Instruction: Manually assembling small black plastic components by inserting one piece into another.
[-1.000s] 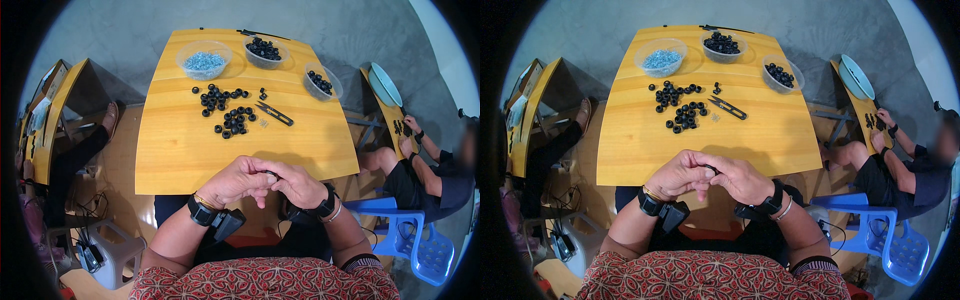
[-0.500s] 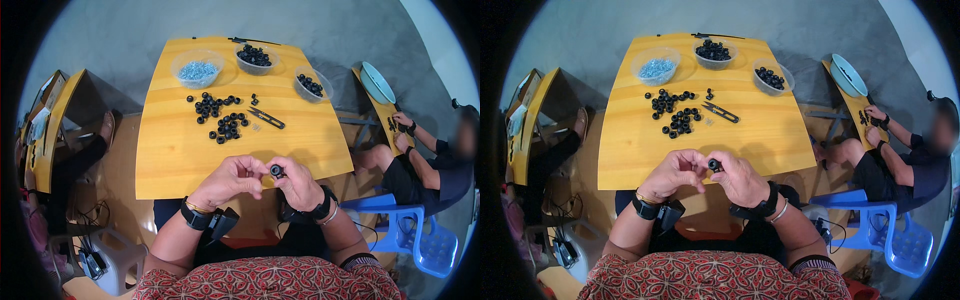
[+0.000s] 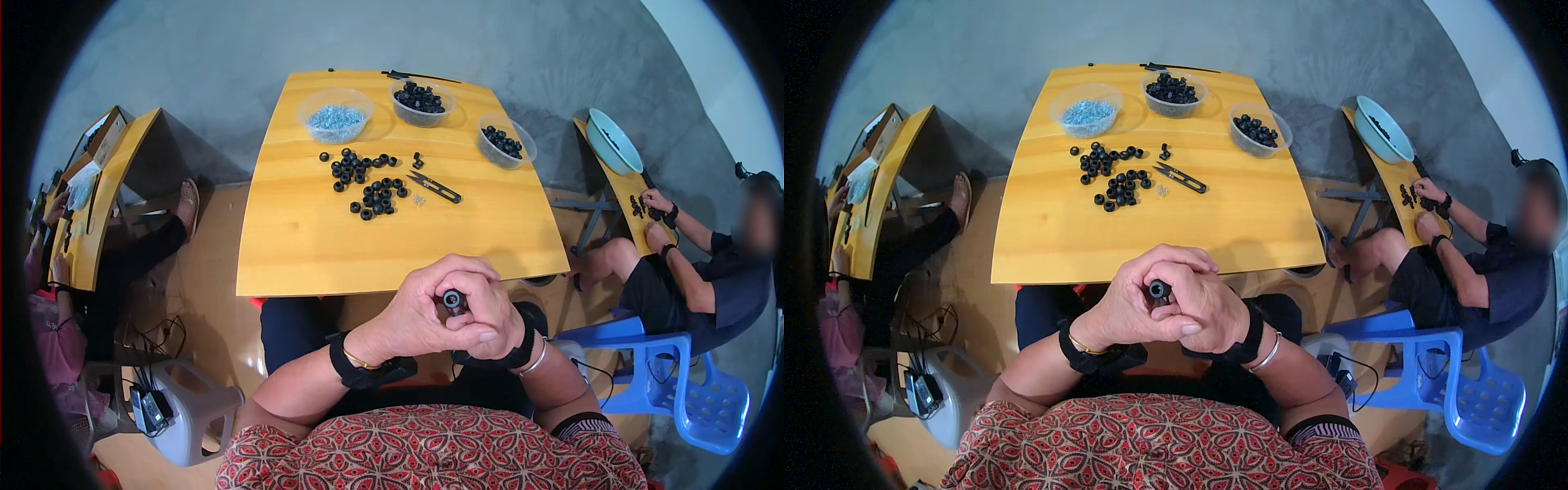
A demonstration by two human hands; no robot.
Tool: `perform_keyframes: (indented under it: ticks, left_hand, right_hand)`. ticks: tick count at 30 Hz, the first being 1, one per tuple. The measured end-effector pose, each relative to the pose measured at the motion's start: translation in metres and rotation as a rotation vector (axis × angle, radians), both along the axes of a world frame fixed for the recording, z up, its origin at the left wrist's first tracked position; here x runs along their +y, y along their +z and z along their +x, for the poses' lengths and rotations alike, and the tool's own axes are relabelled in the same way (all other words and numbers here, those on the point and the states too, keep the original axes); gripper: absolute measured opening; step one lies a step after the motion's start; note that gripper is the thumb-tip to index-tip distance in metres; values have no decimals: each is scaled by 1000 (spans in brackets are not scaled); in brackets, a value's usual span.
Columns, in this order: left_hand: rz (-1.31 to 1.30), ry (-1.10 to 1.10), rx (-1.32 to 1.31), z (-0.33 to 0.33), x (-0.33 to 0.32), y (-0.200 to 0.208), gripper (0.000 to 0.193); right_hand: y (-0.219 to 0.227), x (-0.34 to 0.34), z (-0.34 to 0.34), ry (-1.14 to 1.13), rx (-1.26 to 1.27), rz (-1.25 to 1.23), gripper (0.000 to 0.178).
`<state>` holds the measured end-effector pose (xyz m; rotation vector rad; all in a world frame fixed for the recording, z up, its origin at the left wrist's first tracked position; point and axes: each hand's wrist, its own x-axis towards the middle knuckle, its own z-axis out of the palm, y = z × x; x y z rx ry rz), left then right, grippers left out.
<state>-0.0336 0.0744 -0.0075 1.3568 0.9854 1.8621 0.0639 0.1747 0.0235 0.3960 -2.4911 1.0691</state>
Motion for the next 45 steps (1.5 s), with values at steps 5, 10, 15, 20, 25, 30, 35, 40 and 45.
perform_keyframes:
  ticks: [5,10,15,20,25,30,35,40,45]
  left_hand:
    - [87,43,34,9,-1,9,48]
    - [122,163,114,13,3,10,44]
    - [237,139,55,8,13,5,39]
    - [161,55,133,-4,17,5,38]
    - [-117,-101,-206,-11,10,6,57]
    - [-487,-176,-485,-19,-10,10,27]
    - [-496,-344,-635,-4,-16,22,16]
    - [-556,-391,-687,1,-23,30,15]
    - [-556,-399,-661,6,-28,31,16]
  right_hand:
    - [3,-2,6,20,110,-34,29]
    - [-1,0,4,23,169,-71,26]
    - [-14,9,-5,96,152,-155,25]
    - [-22,15,-9,66,122,-116,29]
    - [-15,29,-13,-48,164,21,34]
    - [-6,28,-3,-214,275,216,34]
    - [0,20,6,-216,294,257,37]
    - [4,8,14,-192,227,221,37]
    - [7,2,22,-171,138,168,39]
